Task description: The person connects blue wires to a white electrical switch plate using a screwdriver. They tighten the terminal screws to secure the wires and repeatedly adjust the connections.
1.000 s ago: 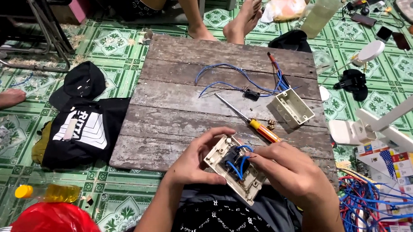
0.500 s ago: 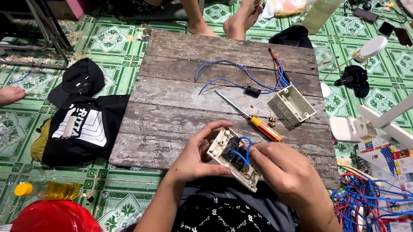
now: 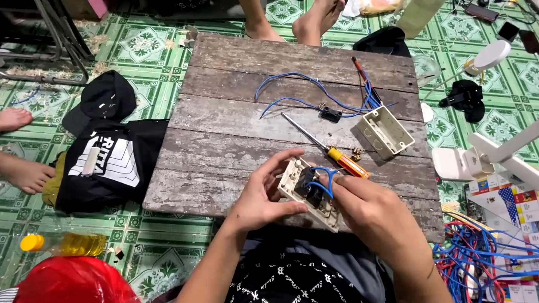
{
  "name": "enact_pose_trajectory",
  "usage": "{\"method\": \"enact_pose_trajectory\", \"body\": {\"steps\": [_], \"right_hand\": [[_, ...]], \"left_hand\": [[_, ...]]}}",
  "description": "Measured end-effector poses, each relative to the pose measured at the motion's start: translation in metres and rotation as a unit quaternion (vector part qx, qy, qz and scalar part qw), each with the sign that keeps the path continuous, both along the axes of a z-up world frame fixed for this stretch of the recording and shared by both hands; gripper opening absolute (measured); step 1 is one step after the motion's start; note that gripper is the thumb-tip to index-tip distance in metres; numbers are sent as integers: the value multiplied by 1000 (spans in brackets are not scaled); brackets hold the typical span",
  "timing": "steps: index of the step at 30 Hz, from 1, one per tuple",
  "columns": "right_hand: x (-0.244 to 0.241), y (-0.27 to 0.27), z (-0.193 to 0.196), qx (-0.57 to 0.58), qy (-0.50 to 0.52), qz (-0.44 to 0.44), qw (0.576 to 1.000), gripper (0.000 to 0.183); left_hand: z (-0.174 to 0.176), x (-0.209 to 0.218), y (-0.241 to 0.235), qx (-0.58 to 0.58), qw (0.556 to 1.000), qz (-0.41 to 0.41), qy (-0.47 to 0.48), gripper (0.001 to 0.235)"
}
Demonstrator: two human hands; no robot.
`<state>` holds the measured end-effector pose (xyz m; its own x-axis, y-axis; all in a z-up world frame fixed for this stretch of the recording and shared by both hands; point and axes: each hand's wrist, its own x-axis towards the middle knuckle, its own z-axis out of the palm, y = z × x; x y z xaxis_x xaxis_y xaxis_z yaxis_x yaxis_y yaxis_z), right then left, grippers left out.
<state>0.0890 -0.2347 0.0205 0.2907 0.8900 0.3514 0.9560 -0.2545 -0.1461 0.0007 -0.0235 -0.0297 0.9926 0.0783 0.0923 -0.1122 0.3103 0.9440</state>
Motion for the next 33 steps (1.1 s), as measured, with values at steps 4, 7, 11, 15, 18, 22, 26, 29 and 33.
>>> {"method": "enact_pose_trajectory", "body": {"steps": [4,7,11,15,18,22,26,29,33], "right_hand": [[7,1,-3,-1,0,3,1000,34],[10,2,-3,64,19,-13,998,24],[14,9,-3,157,73,-10,985,16],[15,16,1,208,150,-42,966,33],[10,23,14,216,148,-38,964,20],[11,22,14,205,153,-52,965,16],[13,24,5,183,147,-70,970,13],[16,24,-4,176,148,-81,970,14],[14,26,-8,165,146,-91,971,15]], "left_hand": [[-5,2,0,13,1000,17,16,87],[-3,1,1,-1,1000,16,7,87],[-16,5,3,-14,999,15,-30,93],[-20,8,7,-19,995,21,-92,100],[-27,7,2,-2,994,30,-107,96],[-32,7,2,-29,995,18,-90,99],[-38,9,-5,-19,993,43,-111,98],[-38,10,-7,-23,992,56,-113,96],[-36,9,-8,-33,992,63,-103,98]]}}
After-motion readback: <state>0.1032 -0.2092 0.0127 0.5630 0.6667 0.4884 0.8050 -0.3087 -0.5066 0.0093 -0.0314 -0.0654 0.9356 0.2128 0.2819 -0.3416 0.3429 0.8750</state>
